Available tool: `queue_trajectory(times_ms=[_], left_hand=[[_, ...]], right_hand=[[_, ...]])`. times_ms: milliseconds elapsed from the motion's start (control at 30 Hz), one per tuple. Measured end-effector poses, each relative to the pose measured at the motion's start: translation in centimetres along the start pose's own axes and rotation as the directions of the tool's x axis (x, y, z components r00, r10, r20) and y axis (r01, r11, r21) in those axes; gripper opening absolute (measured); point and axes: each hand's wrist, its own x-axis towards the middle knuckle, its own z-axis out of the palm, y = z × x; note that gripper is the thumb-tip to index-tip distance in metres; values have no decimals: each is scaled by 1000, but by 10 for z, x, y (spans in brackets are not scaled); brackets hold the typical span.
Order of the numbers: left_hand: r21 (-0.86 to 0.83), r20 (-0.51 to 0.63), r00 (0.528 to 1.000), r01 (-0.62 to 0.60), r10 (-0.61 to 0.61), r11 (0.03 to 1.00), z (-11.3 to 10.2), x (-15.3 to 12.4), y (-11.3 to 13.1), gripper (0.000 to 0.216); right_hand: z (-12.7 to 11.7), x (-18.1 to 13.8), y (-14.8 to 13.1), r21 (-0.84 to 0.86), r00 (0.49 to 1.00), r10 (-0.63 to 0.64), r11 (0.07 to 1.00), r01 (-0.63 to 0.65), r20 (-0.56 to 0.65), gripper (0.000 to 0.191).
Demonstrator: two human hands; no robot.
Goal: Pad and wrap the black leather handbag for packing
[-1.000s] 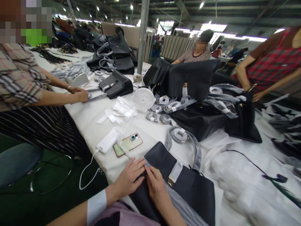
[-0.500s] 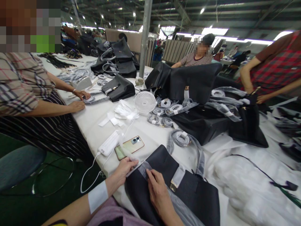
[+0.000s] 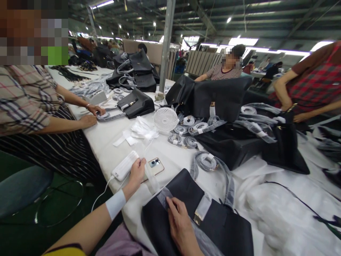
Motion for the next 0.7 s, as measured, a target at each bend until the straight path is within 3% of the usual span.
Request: queue_trajectory(times_ms=[433, 700], left_hand=[[93, -79, 950, -295, 302, 951, 1, 69, 33, 26], [51, -146, 951, -268, 272, 962, 13, 89, 50, 35]], right_hand=[[-5, 2, -6, -1, 999, 6, 1000, -6, -33, 48], [-9, 3, -10, 10, 999, 23, 1000, -23, -35, 47]])
